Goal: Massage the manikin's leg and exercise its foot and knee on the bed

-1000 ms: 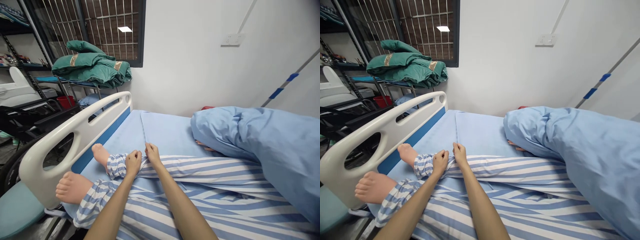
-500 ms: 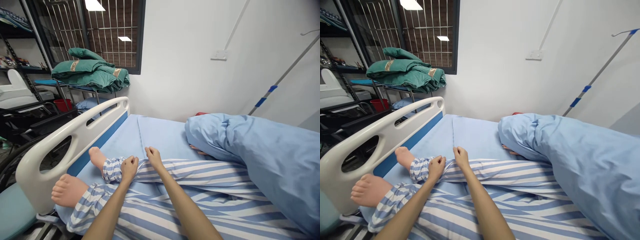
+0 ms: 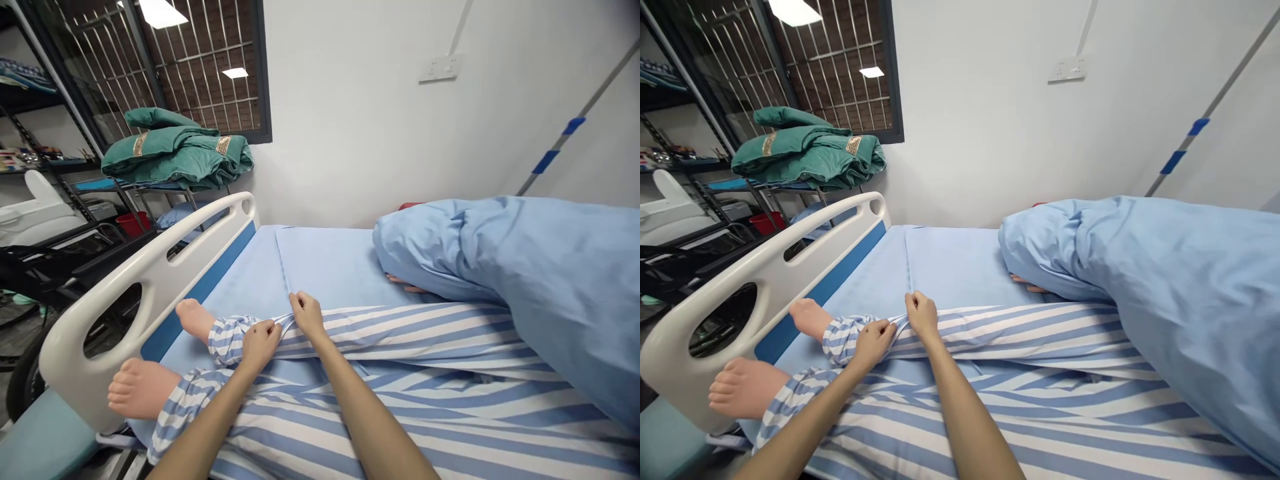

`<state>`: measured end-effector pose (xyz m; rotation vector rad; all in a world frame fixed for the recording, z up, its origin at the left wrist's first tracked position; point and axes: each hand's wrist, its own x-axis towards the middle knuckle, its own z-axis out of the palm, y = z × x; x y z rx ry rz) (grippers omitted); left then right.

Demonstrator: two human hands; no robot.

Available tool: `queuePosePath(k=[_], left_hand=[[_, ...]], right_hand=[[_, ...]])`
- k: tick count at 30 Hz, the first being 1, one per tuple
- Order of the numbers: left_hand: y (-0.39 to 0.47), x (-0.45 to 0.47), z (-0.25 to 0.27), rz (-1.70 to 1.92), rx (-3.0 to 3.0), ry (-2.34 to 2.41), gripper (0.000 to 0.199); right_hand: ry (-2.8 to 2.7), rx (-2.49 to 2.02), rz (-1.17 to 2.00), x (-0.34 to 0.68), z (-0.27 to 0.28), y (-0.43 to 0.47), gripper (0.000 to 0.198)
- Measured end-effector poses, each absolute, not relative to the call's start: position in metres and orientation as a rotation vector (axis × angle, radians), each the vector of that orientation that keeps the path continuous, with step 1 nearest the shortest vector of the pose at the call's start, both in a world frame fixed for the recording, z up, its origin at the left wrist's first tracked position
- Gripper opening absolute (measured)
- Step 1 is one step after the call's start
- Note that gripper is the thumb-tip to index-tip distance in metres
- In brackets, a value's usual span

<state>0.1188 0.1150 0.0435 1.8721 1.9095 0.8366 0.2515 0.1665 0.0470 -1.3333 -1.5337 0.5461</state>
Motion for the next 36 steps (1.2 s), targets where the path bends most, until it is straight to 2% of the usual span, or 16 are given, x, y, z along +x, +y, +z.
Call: queuePosePath(k=[4, 10, 15, 21, 32, 36], left_hand=[[0.137, 0.113, 0.063, 0.909, 1.832, 1.727, 0.038], [0.182, 0.14, 0.112, 1.302, 1.52, 1.53, 0.036], [0.197, 0.172, 0.096, 1.574, 1.14, 1.461, 0.033], [0.179, 0.177, 0.044, 1.406, 1.459, 1.643, 0.036], [0.16, 0.169, 0.046, 1.356, 1.51, 1.652, 0.038], [0.156, 0.167, 0.043, 1.366, 1.551, 1.628, 0.039]], right_hand=[[-1.495, -1.307, 0.564, 0.251, 0.048, 0.167, 0.039], [-1.441, -1.255, 0.605, 0.253, 0.048, 0.169, 0.039], [-1.382, -1.223, 0.654, 0.255, 0.047, 0.17, 0.039], [-1.35, -1.249, 0.637, 0.253, 0.044, 0.17, 0.037], [-1.367, -1.235, 0.677, 0.252, 0.043, 0.172, 0.036], [-1.452, -1.249, 0.668, 0.258, 0.059, 0.171, 0.037]])
